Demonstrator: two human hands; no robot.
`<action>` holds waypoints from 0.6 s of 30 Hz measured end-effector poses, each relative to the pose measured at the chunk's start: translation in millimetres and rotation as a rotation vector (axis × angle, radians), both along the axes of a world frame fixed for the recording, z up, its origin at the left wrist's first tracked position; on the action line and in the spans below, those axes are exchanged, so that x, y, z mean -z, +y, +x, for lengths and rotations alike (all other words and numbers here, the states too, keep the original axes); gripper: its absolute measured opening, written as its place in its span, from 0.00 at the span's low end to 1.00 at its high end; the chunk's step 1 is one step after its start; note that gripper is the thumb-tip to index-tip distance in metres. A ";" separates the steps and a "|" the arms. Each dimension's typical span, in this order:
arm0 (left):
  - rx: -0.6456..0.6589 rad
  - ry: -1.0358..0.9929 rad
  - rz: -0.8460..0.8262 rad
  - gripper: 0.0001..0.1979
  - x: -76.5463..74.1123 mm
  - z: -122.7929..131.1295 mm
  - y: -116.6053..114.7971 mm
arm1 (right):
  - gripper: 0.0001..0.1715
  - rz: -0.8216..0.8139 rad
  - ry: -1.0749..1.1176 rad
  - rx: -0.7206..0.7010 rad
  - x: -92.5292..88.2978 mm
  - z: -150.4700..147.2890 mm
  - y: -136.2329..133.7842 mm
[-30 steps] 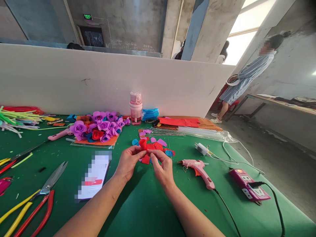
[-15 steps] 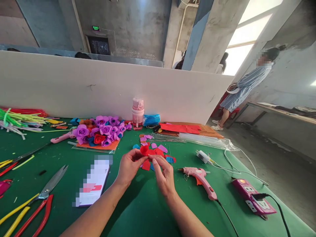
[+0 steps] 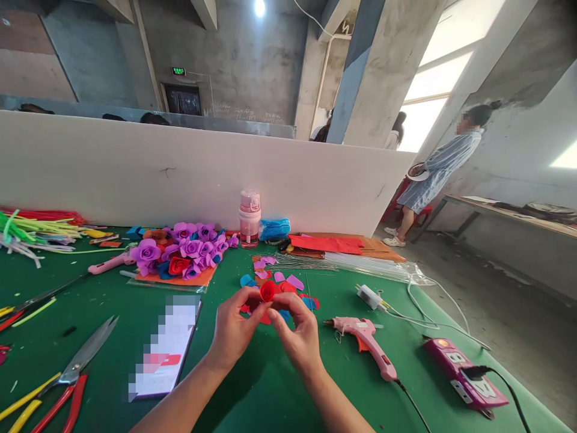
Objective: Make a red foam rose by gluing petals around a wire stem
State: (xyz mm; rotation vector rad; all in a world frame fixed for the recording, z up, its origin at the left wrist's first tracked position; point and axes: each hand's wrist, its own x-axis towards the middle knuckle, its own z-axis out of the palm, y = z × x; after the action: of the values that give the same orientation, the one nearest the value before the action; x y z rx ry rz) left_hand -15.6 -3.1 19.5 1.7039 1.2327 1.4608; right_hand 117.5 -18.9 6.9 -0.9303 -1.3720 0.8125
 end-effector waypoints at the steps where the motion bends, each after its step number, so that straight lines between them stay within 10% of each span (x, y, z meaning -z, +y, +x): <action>1: 0.001 0.026 0.025 0.04 -0.1 0.7 -1.1 | 0.09 -0.007 0.003 0.015 0.8 -0.7 0.9; 18: 0.248 -0.280 -0.347 0.11 8.1 14.5 -0.6 | 0.16 -0.051 0.110 0.136 6.7 5.2 14.6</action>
State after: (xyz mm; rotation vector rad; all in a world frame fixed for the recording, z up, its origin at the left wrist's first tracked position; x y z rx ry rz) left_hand -1.2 -3.7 11.4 1.3175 1.0131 1.2069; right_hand 122.7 -4.3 0.2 -0.9930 -1.1847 0.7859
